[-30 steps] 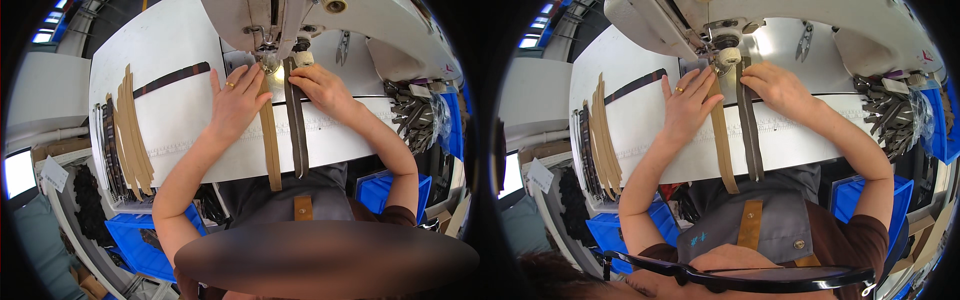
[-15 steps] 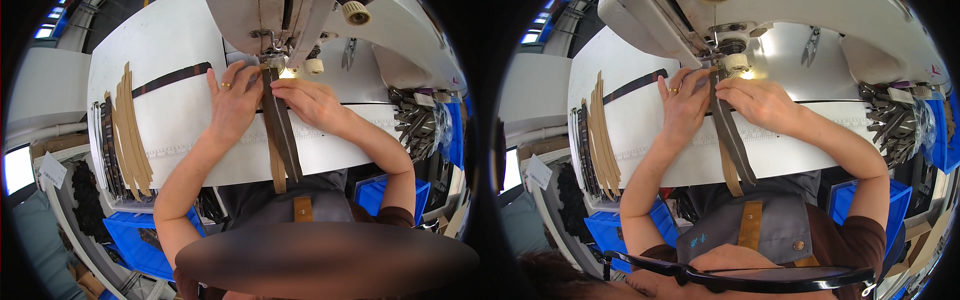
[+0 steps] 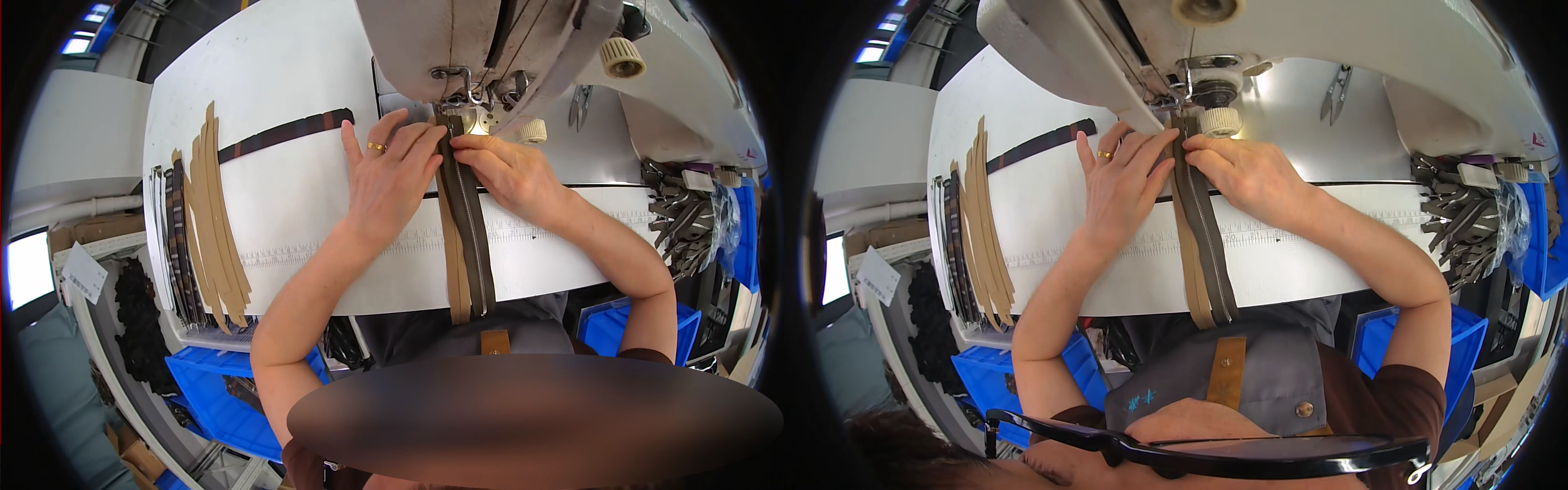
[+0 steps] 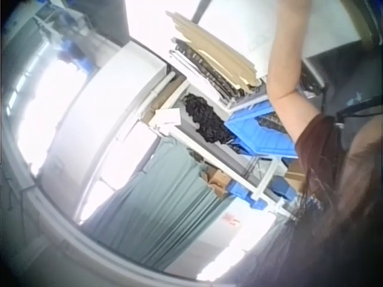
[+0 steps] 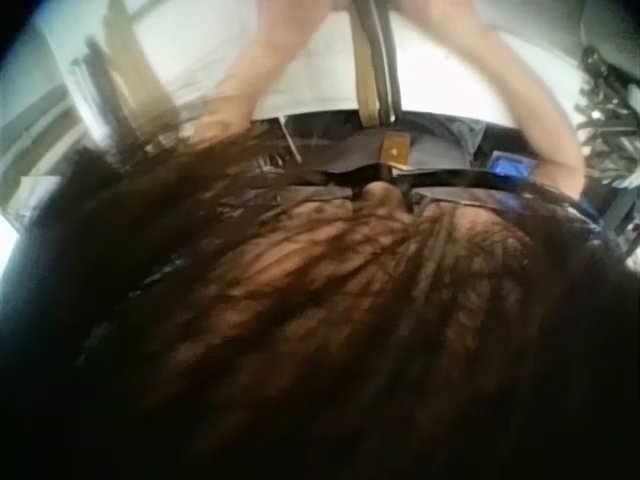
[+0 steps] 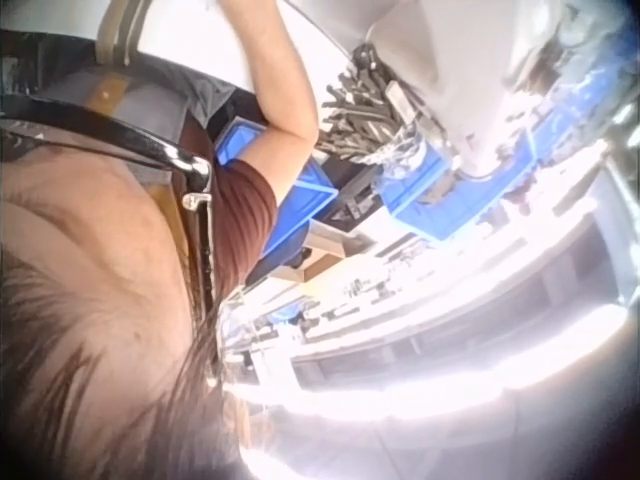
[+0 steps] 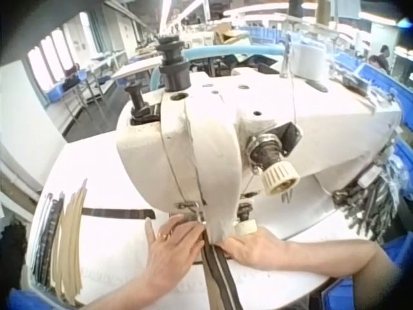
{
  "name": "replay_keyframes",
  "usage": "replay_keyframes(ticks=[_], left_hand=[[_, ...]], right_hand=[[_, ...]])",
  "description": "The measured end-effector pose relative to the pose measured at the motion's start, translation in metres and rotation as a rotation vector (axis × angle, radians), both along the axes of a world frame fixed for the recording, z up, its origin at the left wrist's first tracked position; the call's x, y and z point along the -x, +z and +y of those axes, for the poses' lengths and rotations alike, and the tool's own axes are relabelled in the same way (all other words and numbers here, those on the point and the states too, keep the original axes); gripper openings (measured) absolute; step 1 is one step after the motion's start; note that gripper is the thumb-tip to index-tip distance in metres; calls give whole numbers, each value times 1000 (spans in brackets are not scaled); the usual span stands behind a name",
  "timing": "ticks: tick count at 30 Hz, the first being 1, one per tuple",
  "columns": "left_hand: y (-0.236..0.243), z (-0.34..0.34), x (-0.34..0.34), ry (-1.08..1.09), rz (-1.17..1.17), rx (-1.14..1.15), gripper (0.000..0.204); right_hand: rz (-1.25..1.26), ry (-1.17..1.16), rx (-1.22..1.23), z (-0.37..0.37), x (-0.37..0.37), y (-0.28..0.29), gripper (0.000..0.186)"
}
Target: The recorder uses a sewing machine to attach a fabric strip to a zipper.
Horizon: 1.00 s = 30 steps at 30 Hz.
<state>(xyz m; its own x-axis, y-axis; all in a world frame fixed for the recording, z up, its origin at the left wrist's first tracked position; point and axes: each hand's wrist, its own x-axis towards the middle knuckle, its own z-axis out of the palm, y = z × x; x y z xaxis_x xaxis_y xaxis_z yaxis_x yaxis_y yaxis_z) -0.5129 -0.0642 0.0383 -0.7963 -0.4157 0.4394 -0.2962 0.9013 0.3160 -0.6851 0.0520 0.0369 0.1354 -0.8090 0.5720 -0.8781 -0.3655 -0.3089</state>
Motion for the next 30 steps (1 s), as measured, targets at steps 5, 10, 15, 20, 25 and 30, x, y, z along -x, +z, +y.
replay_keyframes(ticks=[5, 10, 15, 20, 25, 30], left_hand=[[-3, -2, -2, -17, -28, 81, 33], [-2, -1, -1, -15, -37, 79, 32], [-3, -1, -1, -24, -32, 85, 33], [-5, -3, -2, -38, -9, 77, 34], [-13, -4, -3, -2, 33, 154, 30], [-24, -6, 5, -6, 67, 245, 28]], right_hand=[[21, -15, -15, 0, -1, -1, 21], [68, -46, -21, 2, -3, -1, 23], [147, -122, -45, 7, -8, 10, 27], [188, -136, -96, 7, -10, 4, 42], [202, -148, -94, 1, -14, 4, 41], [298, -175, -54, 5, -12, 4, 42]])
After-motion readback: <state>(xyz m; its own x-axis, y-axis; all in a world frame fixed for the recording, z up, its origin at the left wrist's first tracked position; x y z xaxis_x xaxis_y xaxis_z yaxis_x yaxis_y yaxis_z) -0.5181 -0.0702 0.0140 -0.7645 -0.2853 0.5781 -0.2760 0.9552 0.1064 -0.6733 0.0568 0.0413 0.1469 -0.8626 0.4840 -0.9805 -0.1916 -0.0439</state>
